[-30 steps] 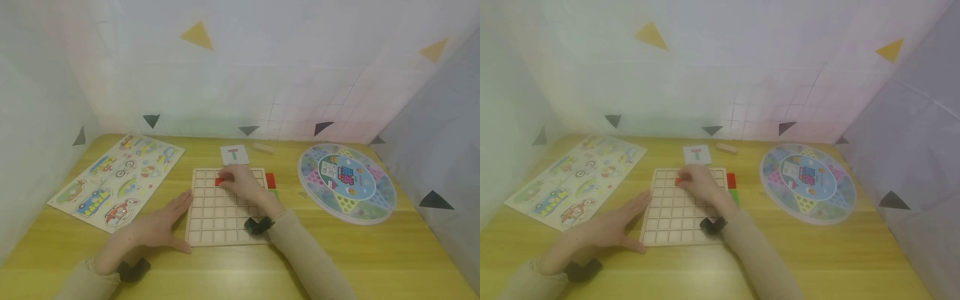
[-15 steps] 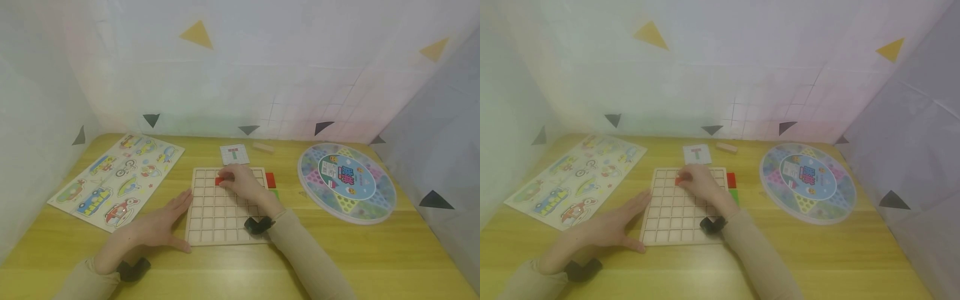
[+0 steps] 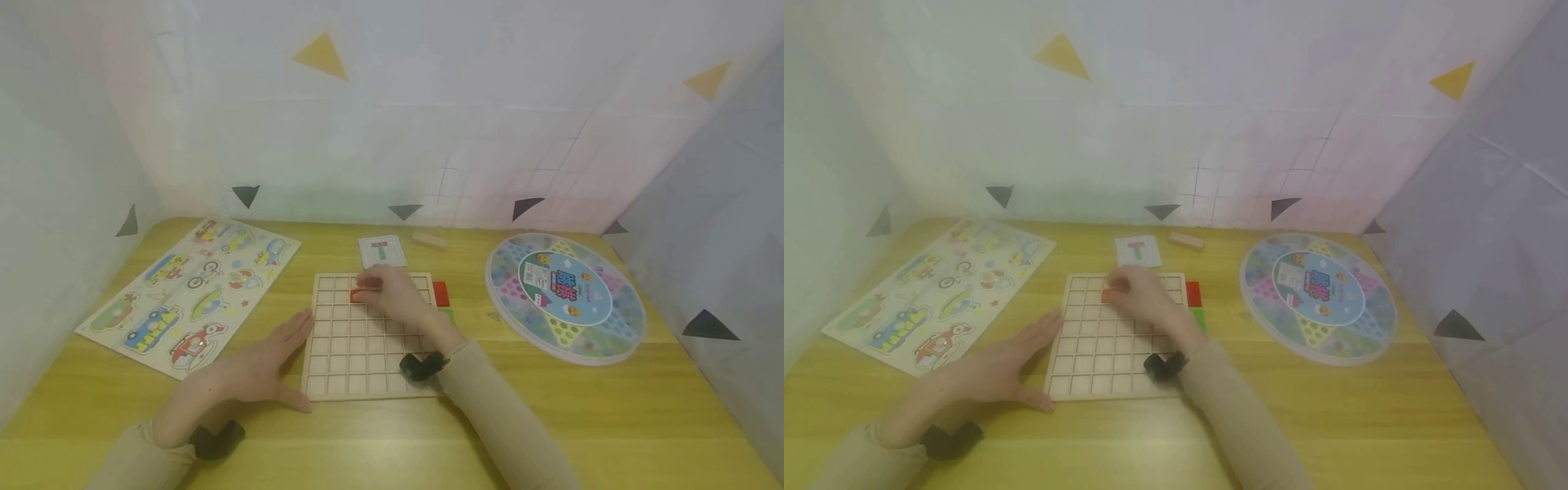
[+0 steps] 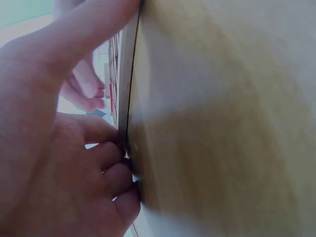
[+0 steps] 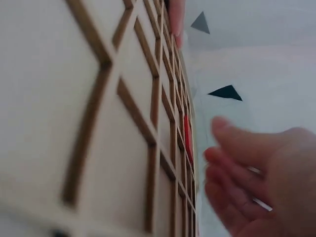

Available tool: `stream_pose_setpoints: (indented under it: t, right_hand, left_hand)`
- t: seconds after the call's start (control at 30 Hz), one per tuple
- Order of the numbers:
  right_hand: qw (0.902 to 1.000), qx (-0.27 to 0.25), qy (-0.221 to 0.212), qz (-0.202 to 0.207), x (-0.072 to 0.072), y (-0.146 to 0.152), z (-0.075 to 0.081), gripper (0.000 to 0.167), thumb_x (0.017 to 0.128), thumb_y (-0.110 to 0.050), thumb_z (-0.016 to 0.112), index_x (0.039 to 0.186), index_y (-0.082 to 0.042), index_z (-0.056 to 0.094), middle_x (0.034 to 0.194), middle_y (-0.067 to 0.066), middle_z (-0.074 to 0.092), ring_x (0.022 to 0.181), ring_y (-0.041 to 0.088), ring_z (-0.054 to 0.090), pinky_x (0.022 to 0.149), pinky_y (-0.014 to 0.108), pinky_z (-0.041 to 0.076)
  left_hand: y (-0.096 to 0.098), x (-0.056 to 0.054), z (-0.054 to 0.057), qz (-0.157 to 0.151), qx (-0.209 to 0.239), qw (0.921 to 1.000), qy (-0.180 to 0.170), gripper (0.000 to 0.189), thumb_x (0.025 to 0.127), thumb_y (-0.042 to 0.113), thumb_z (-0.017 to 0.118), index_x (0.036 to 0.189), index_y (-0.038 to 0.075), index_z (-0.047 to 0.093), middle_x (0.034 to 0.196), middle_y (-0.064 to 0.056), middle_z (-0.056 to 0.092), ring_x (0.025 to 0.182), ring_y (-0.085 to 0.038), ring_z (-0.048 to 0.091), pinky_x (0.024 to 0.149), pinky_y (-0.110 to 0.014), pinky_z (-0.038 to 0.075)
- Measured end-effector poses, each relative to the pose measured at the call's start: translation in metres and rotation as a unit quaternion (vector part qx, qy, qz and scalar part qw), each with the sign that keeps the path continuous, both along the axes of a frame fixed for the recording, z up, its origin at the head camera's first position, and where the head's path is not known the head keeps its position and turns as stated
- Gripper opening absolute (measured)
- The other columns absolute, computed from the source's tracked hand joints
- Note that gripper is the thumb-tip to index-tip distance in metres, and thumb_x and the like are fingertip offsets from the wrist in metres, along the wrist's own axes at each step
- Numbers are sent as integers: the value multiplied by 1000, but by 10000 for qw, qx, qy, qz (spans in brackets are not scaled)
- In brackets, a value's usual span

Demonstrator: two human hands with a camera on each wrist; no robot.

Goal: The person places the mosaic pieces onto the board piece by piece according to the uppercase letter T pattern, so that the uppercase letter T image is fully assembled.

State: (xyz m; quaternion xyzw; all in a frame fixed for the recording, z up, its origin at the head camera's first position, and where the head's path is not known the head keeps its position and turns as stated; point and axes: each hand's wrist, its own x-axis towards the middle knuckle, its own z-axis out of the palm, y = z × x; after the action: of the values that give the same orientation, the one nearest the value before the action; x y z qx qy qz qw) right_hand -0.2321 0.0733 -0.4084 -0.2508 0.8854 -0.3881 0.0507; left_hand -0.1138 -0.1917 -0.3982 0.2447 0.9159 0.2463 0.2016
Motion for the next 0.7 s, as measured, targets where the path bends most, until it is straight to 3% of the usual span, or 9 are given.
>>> stream_pose_setpoints:
  t: [0.23, 0.53, 0.7]
  right_hand:
    - [9981, -251, -418, -371, 1, 7, 18, 37, 90, -28, 76, 122, -12, 70, 117, -3, 70, 111, 18, 63, 97, 40, 53]
    - [9980, -500, -170, -342, 0, 21, 31, 40, 92, -39, 71, 121, -12, 70, 113, -6, 71, 108, 14, 63, 94, 38, 54]
    - [9961, -687, 264, -493, -1, 34, 44, 35, 93, -41, 71, 117, -16, 73, 110, -6, 72, 104, 14, 64, 90, 38, 55]
  left_hand:
    - [0, 0, 1, 6, 41, 10000, -8, 132, 68, 69, 78, 161, 5, 9, 169, -14, -3, 153, -42, 6, 120, -59, 20]
    - [-2, 1, 2, -6, 20, 10000, 18, 132, 68, 68, 79, 161, 5, 9, 168, -14, -3, 153, -42, 6, 120, -59, 20]
    - [-1, 1, 2, -6, 8, 10000, 12, 131, 68, 67, 79, 160, 5, 10, 168, -15, -3, 152, -43, 6, 120, -60, 20]
